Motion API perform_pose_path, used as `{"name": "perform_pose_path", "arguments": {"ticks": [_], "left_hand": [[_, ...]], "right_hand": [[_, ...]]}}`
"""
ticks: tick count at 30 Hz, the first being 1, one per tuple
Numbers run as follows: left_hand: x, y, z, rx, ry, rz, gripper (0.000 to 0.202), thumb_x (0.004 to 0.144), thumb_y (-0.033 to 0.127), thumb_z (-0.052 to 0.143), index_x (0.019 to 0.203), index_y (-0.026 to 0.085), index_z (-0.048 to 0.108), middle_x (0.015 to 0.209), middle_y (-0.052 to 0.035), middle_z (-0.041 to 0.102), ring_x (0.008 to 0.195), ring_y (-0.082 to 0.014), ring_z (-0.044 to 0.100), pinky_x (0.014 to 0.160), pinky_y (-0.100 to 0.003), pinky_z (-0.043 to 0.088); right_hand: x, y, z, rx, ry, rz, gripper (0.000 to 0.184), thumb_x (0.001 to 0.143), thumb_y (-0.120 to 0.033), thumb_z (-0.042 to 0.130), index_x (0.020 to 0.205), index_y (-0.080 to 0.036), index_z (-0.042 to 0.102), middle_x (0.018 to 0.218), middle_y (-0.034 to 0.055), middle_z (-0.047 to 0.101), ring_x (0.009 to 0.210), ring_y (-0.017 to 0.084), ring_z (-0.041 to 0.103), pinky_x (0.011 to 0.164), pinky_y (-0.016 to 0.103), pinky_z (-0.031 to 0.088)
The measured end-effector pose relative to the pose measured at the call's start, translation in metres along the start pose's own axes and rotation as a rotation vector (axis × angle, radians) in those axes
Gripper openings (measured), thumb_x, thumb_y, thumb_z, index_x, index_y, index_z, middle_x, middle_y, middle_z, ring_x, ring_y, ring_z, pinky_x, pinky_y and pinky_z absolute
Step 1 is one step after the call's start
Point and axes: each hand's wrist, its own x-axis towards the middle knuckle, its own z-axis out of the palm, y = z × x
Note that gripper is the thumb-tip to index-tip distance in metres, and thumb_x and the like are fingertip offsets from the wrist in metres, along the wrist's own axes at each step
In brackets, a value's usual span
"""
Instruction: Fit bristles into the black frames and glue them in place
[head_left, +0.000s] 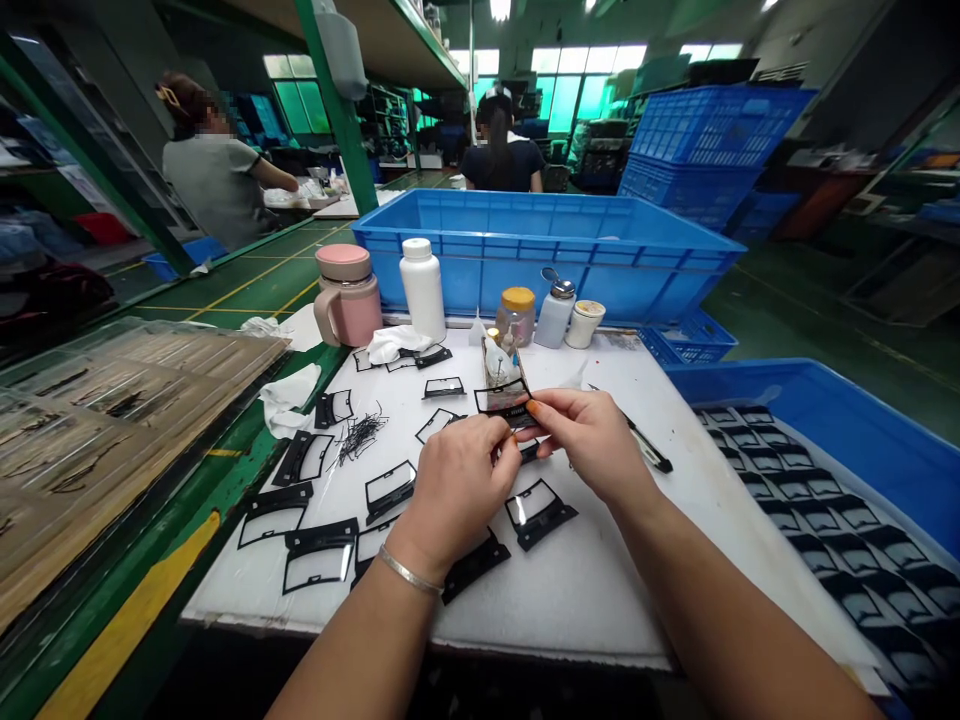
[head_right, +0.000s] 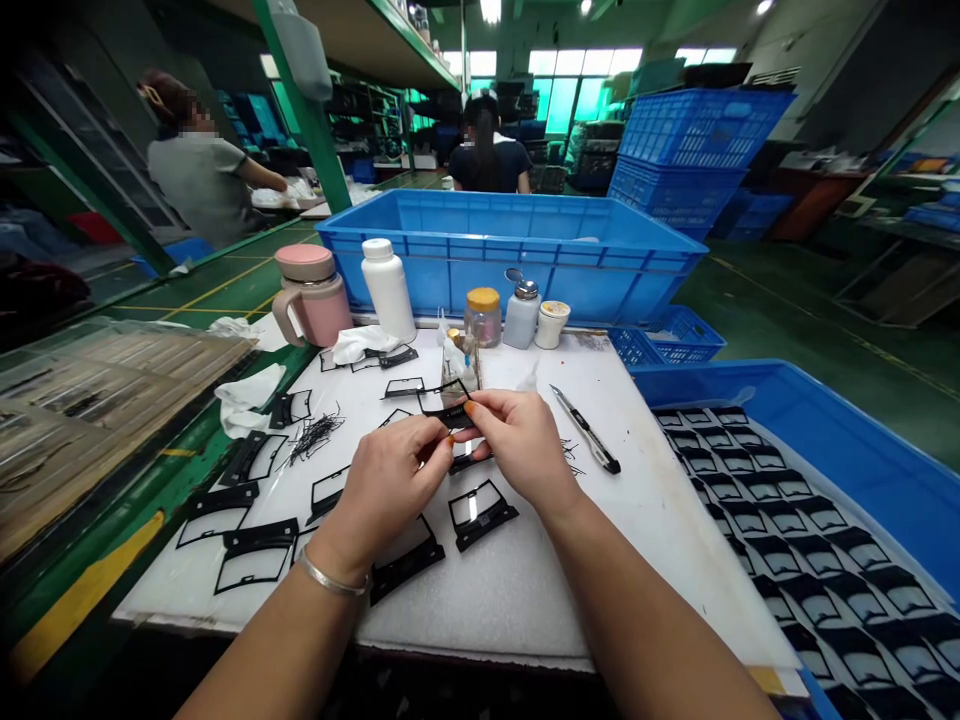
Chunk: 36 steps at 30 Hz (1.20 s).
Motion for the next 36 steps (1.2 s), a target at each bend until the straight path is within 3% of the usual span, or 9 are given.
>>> {"name": "perform_pose_path", "arguments": {"ticks": [14,25,29,36], "left_hand": [[0.0021,-0.0034,0.0027,0.071,0.033,-0.037,0.023,0.088,0.023,0.045,0.066,0.019,0.049,0.068,-0.0001,0.059,0.063,-0.0142,0.051,0.059,-0.029,0.028],[0.0025,-0.0049,0.0034,0.058,0.005,-0.077,0.024,0.088,0.025,0.049,0.067,0.02,0.061,0.067,-0.0004,0.065,0.063,-0.0158,0.057,0.059,-0.029,0.032],[0.0036,-0.0041,0.0003,-0.068,0.014,-0.116,0.023,0.089,0.027,0.051,0.075,0.022,0.069,0.071,-0.0008,0.069,0.065,-0.0158,0.06,0.061,-0.028,0.036],[0.0059,-0.0058,-0.0015,-0.474,0.063,-0.238,0.017,0.086,0.029,0.056,0.084,0.022,0.072,0.077,-0.0009,0.072,0.068,-0.015,0.062,0.064,-0.025,0.044]], "right_hand": [[-0.0008,-0.0034,0.0034,-0.111,0.021,-0.029,0.018,0.081,-0.029,0.063,0.091,-0.016,0.072,0.081,0.0049,0.072,0.072,0.021,0.069,0.052,0.025,0.053],[0.0022,-0.0024,0.0002,-0.156,0.051,-0.053,0.02,0.076,-0.032,0.067,0.088,-0.017,0.071,0.067,0.0017,0.068,0.058,0.016,0.061,0.054,0.026,0.049],[0.0032,-0.0025,-0.0005,-0.124,0.057,-0.046,0.021,0.075,-0.035,0.068,0.086,-0.017,0.069,0.067,0.0023,0.068,0.059,0.017,0.062,0.055,0.027,0.05],[0.0023,0.0009,0.0034,0.01,0.018,-0.036,0.022,0.076,-0.036,0.068,0.087,-0.017,0.068,0.073,0.004,0.069,0.065,0.019,0.064,0.058,0.029,0.052]]}}
